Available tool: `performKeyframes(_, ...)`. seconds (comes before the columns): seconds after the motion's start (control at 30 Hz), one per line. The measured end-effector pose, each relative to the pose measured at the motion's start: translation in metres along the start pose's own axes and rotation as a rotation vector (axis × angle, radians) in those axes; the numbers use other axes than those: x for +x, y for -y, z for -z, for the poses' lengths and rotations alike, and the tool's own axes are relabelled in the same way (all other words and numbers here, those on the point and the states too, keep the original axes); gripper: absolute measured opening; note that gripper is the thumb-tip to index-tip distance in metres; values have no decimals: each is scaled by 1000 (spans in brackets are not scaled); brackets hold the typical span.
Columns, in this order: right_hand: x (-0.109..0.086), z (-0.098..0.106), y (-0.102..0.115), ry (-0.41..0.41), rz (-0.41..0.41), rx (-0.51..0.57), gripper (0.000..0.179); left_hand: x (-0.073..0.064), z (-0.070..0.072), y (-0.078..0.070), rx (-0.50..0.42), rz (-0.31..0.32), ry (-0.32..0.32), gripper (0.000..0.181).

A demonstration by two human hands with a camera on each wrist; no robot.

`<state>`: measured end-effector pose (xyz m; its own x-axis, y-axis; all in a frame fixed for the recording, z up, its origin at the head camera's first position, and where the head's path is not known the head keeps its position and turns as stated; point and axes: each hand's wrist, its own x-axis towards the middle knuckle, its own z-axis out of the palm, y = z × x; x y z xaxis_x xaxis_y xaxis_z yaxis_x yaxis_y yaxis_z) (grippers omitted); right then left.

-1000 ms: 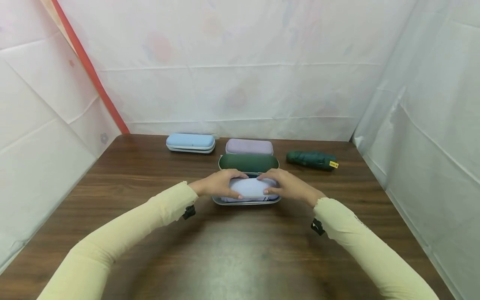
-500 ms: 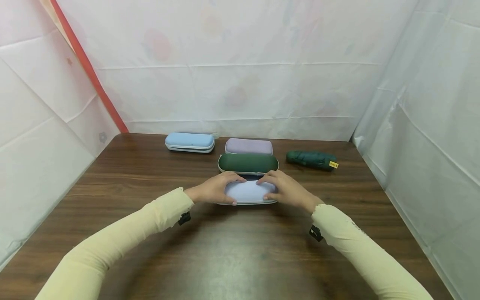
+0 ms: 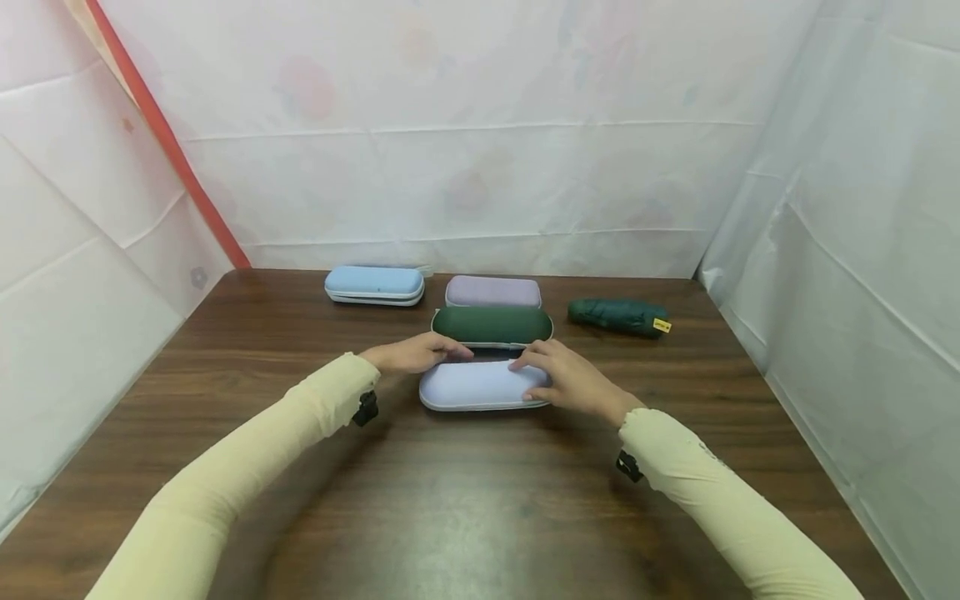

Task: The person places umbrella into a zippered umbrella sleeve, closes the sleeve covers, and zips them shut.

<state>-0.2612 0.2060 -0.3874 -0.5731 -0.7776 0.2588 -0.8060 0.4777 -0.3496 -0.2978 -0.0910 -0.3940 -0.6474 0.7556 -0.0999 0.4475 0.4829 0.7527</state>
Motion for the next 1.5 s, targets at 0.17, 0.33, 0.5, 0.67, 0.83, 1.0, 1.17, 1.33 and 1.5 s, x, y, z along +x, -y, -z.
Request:
performKeyframes(0.17, 0, 1, 2, 8, 14, -7, 38, 3, 8, -2, 53, 16, 90, 49)
performKeyframes(0.33, 1, 2, 4, 13, 21, -21, 38, 1, 14, -3, 90, 86, 104, 30)
performKeyframes(0.5, 2, 4, 4, 22, 36, -40, 38, -8, 19, 3, 31, 183, 118, 27)
performKeyframes(0.67, 4, 7, 5, 46, 31, -72, 38, -19, 24, 5, -32, 215, 121, 26)
performKeyframes(0.83, 6, 10, 7, 76, 9, -81, 38, -24, 25, 9, -37, 203, 102, 22)
performKeyframes(1.0, 10, 9, 10, 115, -24, -95, 37, -27, 21, 14, 38, 139, 50, 18)
performKeyframes(1.17, 18, 6, 12, 140, -30, -112, 34, -26, 12, 17, 227, 45, -40, 17)
performKeyframes(1.33, 26, 4, 15, 168, 31, -94, 40, -27, 5, 15, 484, 27, -135, 13)
performKeyframes(1.5, 30, 4, 17, 201, 62, -136, 50, -31, 1, 11, 710, -57, -211, 16)
